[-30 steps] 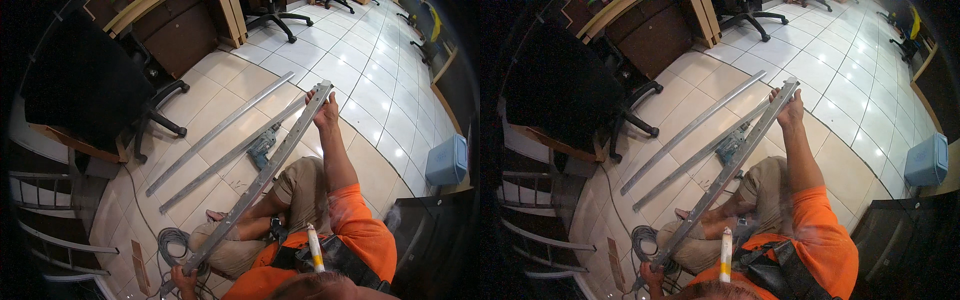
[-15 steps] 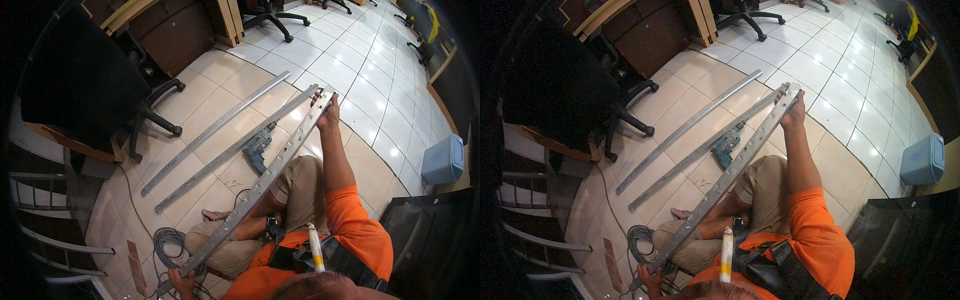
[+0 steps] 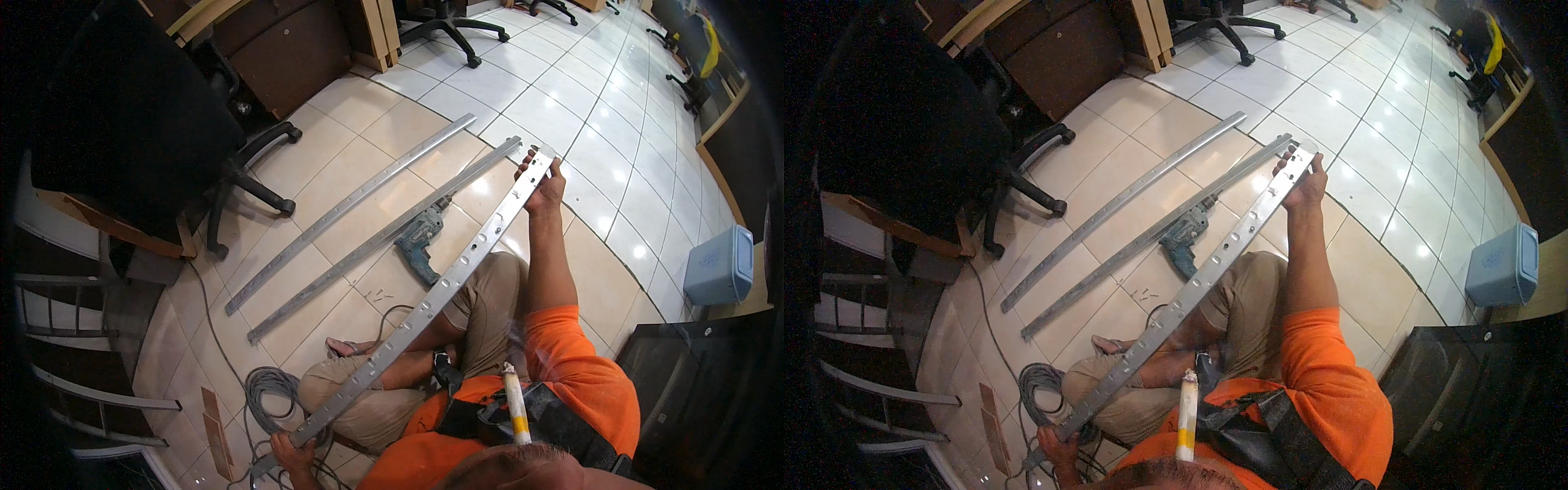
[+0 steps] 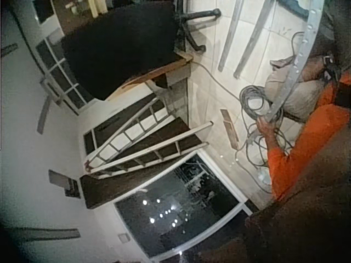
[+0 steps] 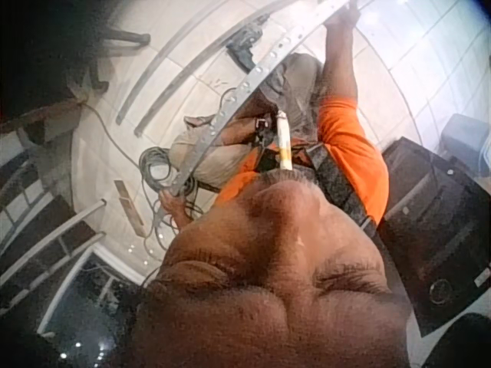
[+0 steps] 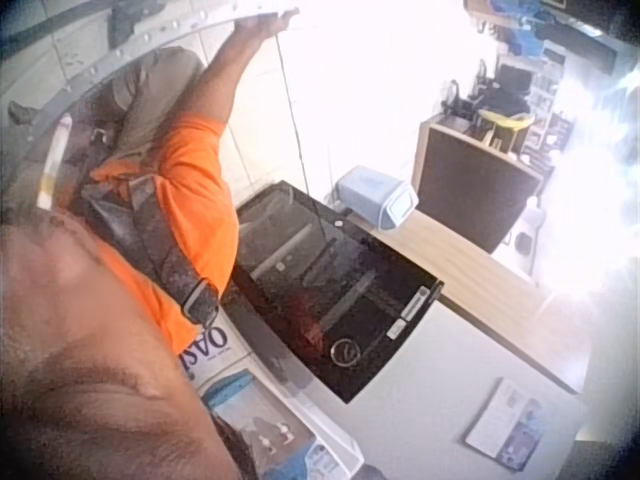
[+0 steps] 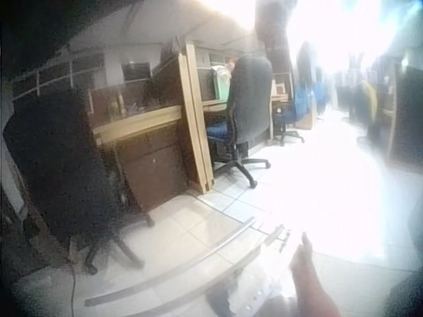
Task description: The person sits on the floor and uses a corded drill to fasten screws into long metal rails. They align the rails, drill multiple holes, and inspect the assembled pieces.
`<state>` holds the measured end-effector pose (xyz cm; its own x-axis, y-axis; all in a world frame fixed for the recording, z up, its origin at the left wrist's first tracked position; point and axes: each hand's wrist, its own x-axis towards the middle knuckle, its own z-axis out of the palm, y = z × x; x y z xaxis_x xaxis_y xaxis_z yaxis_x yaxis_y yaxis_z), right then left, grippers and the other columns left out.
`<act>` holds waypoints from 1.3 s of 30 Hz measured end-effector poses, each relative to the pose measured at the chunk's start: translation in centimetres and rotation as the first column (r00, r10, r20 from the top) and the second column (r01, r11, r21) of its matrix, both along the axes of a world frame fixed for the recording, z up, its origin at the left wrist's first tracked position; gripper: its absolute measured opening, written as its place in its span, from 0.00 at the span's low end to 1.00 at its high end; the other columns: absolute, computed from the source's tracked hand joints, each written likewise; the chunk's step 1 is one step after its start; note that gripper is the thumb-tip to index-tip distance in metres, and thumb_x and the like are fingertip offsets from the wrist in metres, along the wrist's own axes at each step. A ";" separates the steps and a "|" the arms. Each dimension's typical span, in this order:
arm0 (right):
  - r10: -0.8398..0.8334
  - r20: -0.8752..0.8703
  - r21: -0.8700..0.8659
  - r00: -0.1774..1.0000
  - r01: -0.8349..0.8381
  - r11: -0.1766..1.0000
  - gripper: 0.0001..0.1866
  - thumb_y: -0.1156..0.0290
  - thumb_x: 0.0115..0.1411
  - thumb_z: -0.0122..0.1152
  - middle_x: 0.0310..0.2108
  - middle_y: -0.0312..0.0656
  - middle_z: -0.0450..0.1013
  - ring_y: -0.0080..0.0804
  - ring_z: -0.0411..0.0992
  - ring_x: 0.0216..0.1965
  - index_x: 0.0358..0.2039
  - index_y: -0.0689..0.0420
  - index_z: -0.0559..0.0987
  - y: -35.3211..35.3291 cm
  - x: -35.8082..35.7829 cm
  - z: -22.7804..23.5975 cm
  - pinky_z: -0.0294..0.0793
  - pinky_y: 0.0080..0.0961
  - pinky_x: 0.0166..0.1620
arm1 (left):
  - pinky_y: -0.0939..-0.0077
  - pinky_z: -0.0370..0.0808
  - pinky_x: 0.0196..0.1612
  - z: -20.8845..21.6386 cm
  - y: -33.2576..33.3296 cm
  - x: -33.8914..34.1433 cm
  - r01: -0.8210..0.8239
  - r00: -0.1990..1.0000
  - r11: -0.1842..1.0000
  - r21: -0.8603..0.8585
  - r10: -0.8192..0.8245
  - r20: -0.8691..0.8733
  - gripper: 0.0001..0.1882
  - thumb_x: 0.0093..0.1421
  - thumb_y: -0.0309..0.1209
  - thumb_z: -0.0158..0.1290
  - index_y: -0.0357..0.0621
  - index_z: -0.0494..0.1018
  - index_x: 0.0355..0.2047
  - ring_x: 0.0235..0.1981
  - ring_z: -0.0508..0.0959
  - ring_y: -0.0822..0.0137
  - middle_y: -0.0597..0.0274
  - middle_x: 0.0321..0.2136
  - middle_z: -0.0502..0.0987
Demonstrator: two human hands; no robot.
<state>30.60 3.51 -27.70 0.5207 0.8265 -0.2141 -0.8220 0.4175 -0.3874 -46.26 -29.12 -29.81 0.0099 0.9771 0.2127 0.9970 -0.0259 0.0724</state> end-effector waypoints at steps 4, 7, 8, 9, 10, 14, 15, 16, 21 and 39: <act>0.018 -0.012 0.008 1.000 -0.018 1.000 0.35 0.42 0.74 0.35 0.32 0.46 0.75 0.38 0.74 0.31 0.50 0.65 0.74 0.0 0.0 0.3 0.78 0.36 0.35 | 0.47 0.68 0.39 -0.1 0.0 -0.2 0.006 1.000 1.000 0.000 -0.006 -0.008 0.45 0.55 0.75 0.51 0.35 0.68 0.34 0.36 0.71 0.41 0.46 0.32 0.65; 0.019 -0.012 0.019 1.000 -0.019 1.000 0.34 0.44 0.74 0.37 0.32 0.45 0.75 0.38 0.74 0.30 0.50 0.66 0.75 -0.1 0.3 0.1 0.78 0.36 0.35 | 0.47 0.68 0.38 -0.3 0.2 -0.3 0.009 1.000 1.000 -0.002 -0.009 -0.022 0.45 0.54 0.75 0.52 0.35 0.68 0.34 0.36 0.70 0.42 0.46 0.32 0.65; 0.017 -0.002 0.020 1.000 -0.017 1.000 0.34 0.44 0.74 0.37 0.32 0.45 0.75 0.38 0.74 0.30 0.51 0.67 0.74 -0.1 0.5 0.0 0.78 0.35 0.35 | 0.47 0.68 0.38 -0.3 0.2 -0.3 0.008 1.000 1.000 -0.002 -0.008 -0.029 0.45 0.54 0.75 0.52 0.35 0.68 0.34 0.36 0.70 0.42 0.46 0.32 0.65; 0.016 0.009 0.021 1.000 -0.016 1.000 0.35 0.44 0.74 0.38 0.32 0.45 0.75 0.37 0.74 0.30 0.52 0.68 0.74 -0.1 0.7 -0.2 0.79 0.35 0.35 | 0.47 0.68 0.39 -0.4 0.2 -0.4 0.022 0.999 1.000 0.012 -0.021 -0.039 0.45 0.54 0.75 0.52 0.35 0.69 0.34 0.35 0.70 0.42 0.46 0.32 0.66; 0.022 0.002 0.025 1.000 -0.022 0.999 0.34 0.45 0.73 0.38 0.32 0.45 0.75 0.37 0.74 0.30 0.51 0.68 0.74 -0.1 0.8 -0.1 0.79 0.35 0.35 | 0.47 0.68 0.39 -0.7 0.1 -0.6 0.032 0.998 0.999 0.026 -0.031 -0.050 0.45 0.55 0.75 0.52 0.35 0.69 0.34 0.35 0.70 0.42 0.46 0.32 0.66; 0.001 -0.011 -0.029 1.000 -0.002 1.000 0.31 0.48 0.73 0.39 0.31 0.45 0.75 0.37 0.75 0.29 0.51 0.67 0.75 -0.1 0.7 0.5 0.79 0.35 0.35 | 0.48 0.68 0.40 -1.3 -0.1 -1.1 0.063 0.997 0.997 0.048 -0.061 -0.047 0.44 0.54 0.74 0.52 0.35 0.69 0.34 0.36 0.70 0.42 0.47 0.32 0.66; -0.015 -0.011 -0.061 1.000 0.014 0.998 0.31 0.48 0.72 0.40 0.31 0.45 0.75 0.37 0.75 0.29 0.51 0.67 0.75 -0.1 0.6 0.8 0.79 0.35 0.34 | 0.48 0.68 0.40 -1.4 -0.2 -1.1 0.054 0.998 0.997 0.047 -0.052 -0.041 0.44 0.54 0.74 0.52 0.36 0.70 0.34 0.36 0.70 0.43 0.47 0.32 0.66; 0.006 -0.013 -0.004 1.000 -0.006 1.000 0.30 0.49 0.72 0.42 0.31 0.45 0.75 0.38 0.75 0.30 0.51 0.66 0.75 -0.2 0.8 0.6 0.78 0.35 0.35 | 0.48 0.68 0.41 -1.2 0.1 -0.8 0.048 0.998 0.998 0.048 -0.047 -0.035 0.44 0.54 0.74 0.53 0.36 0.70 0.34 0.37 0.70 0.43 0.47 0.32 0.66; 0.176 -0.012 0.414 0.984 -0.155 0.897 0.30 0.50 0.70 0.45 0.35 0.47 0.75 0.39 0.74 0.33 0.53 0.68 0.72 -0.7 1.0 -0.1 0.77 0.37 0.38 | 0.47 0.68 0.43 -1.7 0.1 -1.3 -0.001 1.000 0.997 -0.079 0.000 -0.010 0.43 0.53 0.73 0.55 0.36 0.71 0.35 0.39 0.70 0.43 0.48 0.32 0.67; 0.182 -0.209 0.553 0.961 -0.038 0.833 0.37 0.49 0.66 0.63 0.38 0.48 0.74 0.38 0.72 0.39 0.57 0.73 0.67 -0.4 0.7 0.4 0.74 0.35 0.41 | 0.46 0.69 0.49 0.9 2.2 -2.4 -0.005 0.997 0.947 -0.320 0.029 0.070 0.41 0.46 0.63 0.66 0.37 0.74 0.44 0.45 0.72 0.39 0.44 0.38 0.72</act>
<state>31.26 3.11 -27.32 0.4101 0.8950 0.1753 -0.9120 0.4003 0.0899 -48.63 -26.93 -28.93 -0.0108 0.9937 -0.1112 0.9888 0.0272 0.1469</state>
